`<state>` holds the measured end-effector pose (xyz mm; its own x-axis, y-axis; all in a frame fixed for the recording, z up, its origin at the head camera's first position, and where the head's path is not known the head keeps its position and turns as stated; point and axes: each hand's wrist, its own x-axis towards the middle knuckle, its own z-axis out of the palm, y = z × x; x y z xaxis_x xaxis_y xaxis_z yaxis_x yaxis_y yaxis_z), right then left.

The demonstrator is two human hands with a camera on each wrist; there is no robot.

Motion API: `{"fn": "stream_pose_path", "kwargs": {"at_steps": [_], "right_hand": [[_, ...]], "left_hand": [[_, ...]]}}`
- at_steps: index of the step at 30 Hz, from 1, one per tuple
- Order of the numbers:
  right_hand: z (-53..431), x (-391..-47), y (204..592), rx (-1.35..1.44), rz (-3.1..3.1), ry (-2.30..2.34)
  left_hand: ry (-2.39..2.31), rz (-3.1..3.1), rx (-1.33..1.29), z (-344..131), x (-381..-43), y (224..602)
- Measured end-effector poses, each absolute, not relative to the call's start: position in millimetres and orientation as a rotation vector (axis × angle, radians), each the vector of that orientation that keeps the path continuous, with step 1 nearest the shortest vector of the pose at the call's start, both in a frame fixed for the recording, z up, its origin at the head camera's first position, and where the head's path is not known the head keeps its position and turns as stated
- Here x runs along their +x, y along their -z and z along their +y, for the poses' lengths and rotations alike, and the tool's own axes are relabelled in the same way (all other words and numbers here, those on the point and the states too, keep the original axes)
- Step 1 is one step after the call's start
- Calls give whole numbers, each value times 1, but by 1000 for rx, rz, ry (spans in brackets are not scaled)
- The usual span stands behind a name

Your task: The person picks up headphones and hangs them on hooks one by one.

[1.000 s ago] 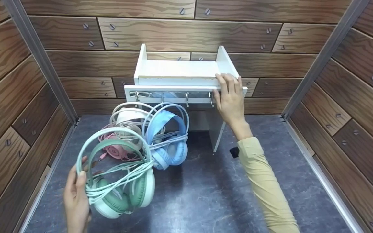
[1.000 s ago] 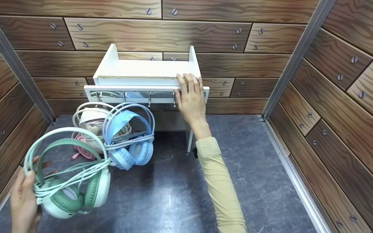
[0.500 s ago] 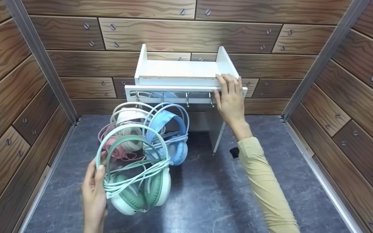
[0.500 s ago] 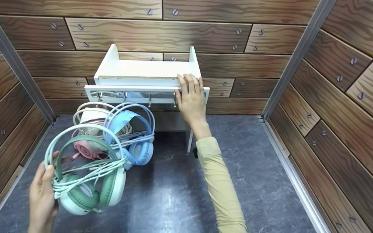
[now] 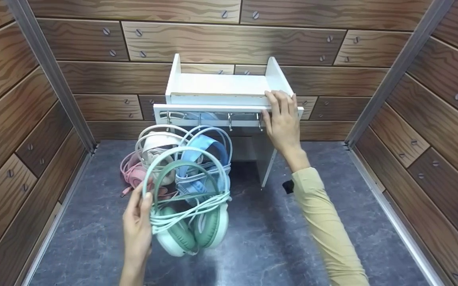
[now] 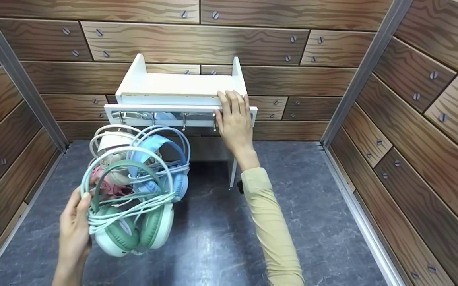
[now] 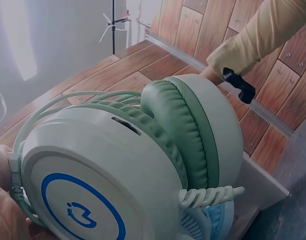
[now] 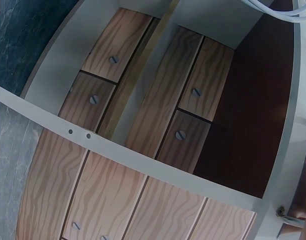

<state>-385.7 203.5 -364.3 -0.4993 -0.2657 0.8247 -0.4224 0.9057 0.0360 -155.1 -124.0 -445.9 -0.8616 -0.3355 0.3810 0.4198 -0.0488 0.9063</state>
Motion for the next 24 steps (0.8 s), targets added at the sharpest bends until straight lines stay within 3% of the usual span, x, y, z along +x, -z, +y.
{"fn": "stream_pose_path", "kwargs": {"at_steps": [24], "right_hand": [[215,-382,359,622,-2110,-243]], "left_hand": [[1942,-1777,-165,-71,-188,417]]}}
